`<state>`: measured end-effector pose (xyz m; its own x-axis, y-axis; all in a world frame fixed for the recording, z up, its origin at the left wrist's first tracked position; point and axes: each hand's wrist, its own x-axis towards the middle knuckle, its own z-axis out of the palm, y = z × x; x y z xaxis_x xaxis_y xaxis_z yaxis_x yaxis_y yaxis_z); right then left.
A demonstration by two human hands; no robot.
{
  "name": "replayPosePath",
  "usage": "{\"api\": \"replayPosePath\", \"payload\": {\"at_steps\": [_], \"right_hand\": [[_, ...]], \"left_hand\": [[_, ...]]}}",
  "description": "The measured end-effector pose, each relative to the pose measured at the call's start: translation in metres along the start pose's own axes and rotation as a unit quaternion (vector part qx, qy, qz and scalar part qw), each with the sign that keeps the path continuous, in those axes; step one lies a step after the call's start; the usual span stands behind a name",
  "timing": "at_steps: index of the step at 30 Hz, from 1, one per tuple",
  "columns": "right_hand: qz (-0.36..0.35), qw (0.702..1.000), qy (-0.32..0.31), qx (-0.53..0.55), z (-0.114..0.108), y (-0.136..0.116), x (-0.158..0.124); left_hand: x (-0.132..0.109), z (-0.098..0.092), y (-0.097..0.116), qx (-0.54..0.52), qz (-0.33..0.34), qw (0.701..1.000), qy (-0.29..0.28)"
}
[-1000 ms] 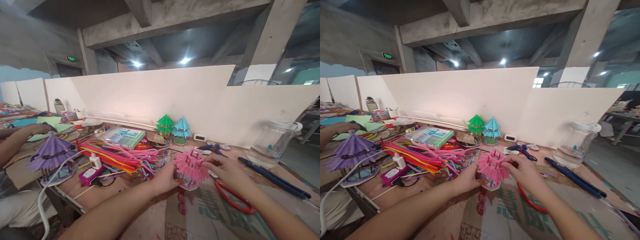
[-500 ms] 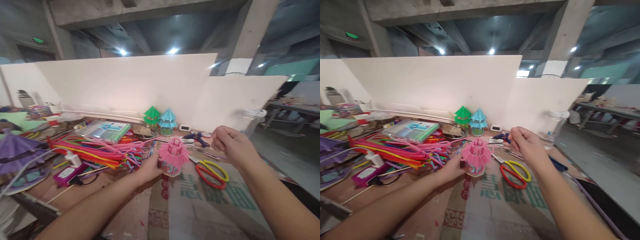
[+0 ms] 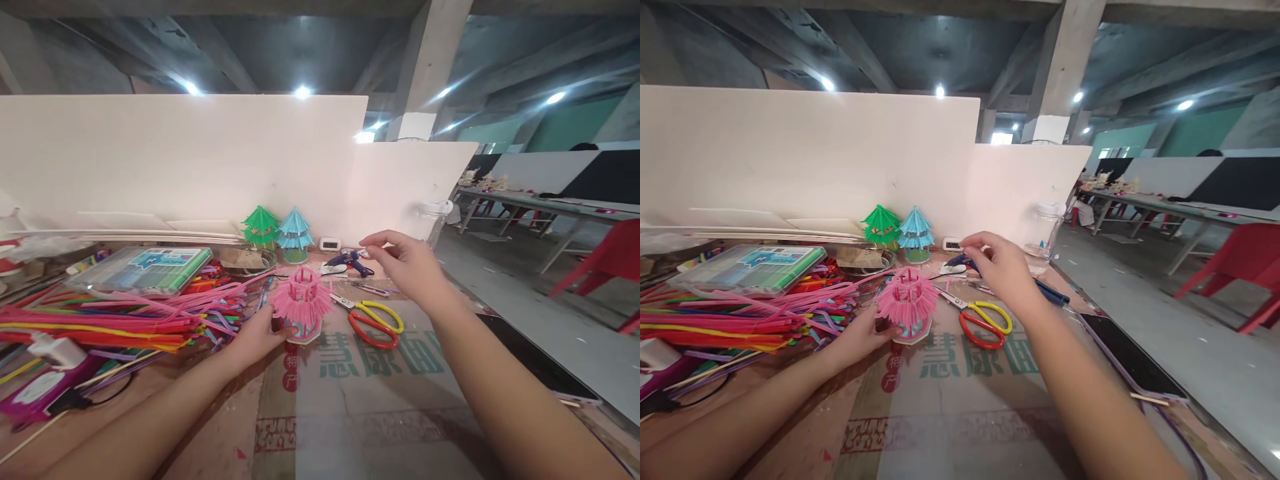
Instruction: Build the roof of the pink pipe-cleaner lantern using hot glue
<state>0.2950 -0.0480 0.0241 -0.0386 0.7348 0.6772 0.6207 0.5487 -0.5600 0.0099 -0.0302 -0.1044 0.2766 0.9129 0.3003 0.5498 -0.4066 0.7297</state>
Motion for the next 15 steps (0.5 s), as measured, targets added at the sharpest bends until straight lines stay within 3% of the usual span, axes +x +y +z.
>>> {"api": "replayPosePath", "payload": {"at_steps": [3,11,15], "right_hand": [[0.015,1.0,-0.012,0.005,0.0055,-0.0032,-0.0036],[-0.068,0.991,0.117,0.01,-0.0017,0.0015,-0.0016],[-0.008,0.993,0.101,0.067,-0.0023,-0.0022,-0.0014]], "left_hand": [[0.0004,-0.0002,-0.0024,0.008,0.002,1.0,0.002],[-0.0002,0.0014,-0.0024,0.018,0.008,1.0,0.007],[-0.0004,0.001,-0.0001,0.016,0.007,1.0,0.011]]}}
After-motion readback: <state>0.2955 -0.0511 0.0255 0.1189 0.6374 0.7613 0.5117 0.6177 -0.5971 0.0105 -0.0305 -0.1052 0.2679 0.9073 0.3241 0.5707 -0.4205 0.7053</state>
